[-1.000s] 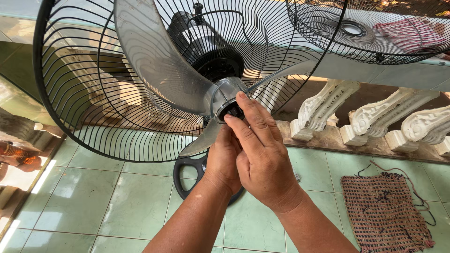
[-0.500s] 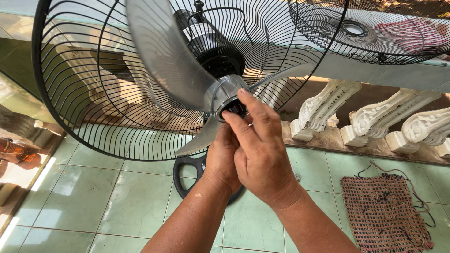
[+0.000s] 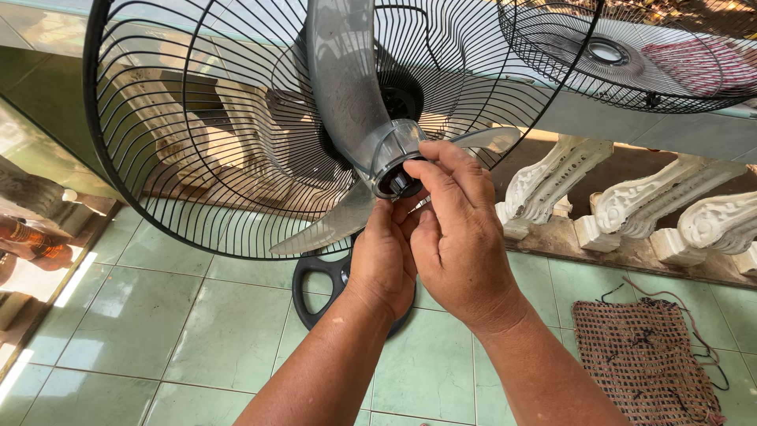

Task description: The person disassembles a standing electric fan by hand. They remove the front grille, unscrew the central hub nut to detach the fan blades, and place the components on a nearby ledge. The video ends before reassembly is shown.

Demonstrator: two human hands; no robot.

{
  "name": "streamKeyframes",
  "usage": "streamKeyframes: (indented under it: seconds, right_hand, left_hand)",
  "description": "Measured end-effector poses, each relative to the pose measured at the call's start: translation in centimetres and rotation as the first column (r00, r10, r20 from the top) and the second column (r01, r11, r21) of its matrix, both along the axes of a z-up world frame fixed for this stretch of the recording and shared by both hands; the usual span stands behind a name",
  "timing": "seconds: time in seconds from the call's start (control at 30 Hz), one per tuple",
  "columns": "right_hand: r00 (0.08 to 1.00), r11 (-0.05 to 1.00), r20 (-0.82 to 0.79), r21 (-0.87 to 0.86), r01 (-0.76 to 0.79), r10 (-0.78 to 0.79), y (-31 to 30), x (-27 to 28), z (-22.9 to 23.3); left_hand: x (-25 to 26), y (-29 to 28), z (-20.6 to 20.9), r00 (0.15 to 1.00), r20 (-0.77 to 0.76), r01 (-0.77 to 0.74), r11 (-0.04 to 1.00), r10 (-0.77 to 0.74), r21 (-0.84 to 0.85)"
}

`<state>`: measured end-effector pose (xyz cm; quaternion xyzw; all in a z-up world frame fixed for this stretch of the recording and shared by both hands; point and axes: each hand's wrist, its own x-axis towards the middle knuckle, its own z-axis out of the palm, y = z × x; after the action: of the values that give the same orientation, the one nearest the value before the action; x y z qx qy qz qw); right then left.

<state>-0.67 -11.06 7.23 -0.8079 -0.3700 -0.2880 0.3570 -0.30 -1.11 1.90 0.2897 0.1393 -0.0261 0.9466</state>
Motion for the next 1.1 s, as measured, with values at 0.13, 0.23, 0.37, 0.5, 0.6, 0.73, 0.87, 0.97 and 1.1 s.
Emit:
streamKeyframes:
  seconds: [0.13,0.23,0.37,0.5,0.6,0.73,0.87,0.97,1.1]
  right_hand:
    - [1.000,1.000,0.027,-0.025,-0.001,0.002,-0.1,0.1,0.0]
    - [0.999,1.000,0.045,-0.022,0.019,-0.018,0.0,0.2,-0.3]
    - [0.998,0.999,0.045,0.005,0.033,-0.034,0.0,0.4,-0.7]
    - [0.998,0.999,0.051,0.039,0.030,-0.032,0.1,0.6,-1.0]
    - [0.998,0.997,0.051,0.067,0.030,-0.034,0.3,0.6,-1.2]
    - [0.998,0.995,0.051,0.093,0.039,-0.044,0.4,0.8,-1.4]
    - [0.996,0.990,0.042,0.125,0.071,-0.077,0.7,0.8,-1.6]
    - [0.994,0.983,-0.049,0.149,0.108,-0.102,0.8,0.6,-1.6]
    - [0.936,0.958,-0.338,0.224,0.180,-0.097,0.7,0.6,-1.4]
  left_hand:
    - [-0.3,-0.1,0.4,0.999,-0.035,0.002,1.000,-0.001,0.009]
    - [-0.5,-0.3,0.4,1.000,-0.008,-0.016,1.000,0.016,-0.024]
    - [-0.8,-0.3,0.2,0.995,0.091,-0.040,0.999,0.042,-0.020]
    - [-0.8,-0.2,0.2,0.998,0.042,-0.044,0.999,0.044,0.003]
    - [-0.9,-0.1,0.2,0.998,0.026,-0.052,0.998,0.052,0.016]
    - [-1.1,-0.1,0.0,0.997,0.005,-0.080,0.996,0.080,0.043]
    - [-1.2,0.2,-0.4,0.993,0.031,-0.116,0.990,0.114,0.078]
    - [-0.8,0.8,-0.6,0.970,-0.042,-0.237,0.968,0.241,0.083]
    - [-0.9,2.0,-0.4,0.939,0.065,-0.344,0.914,0.338,0.216]
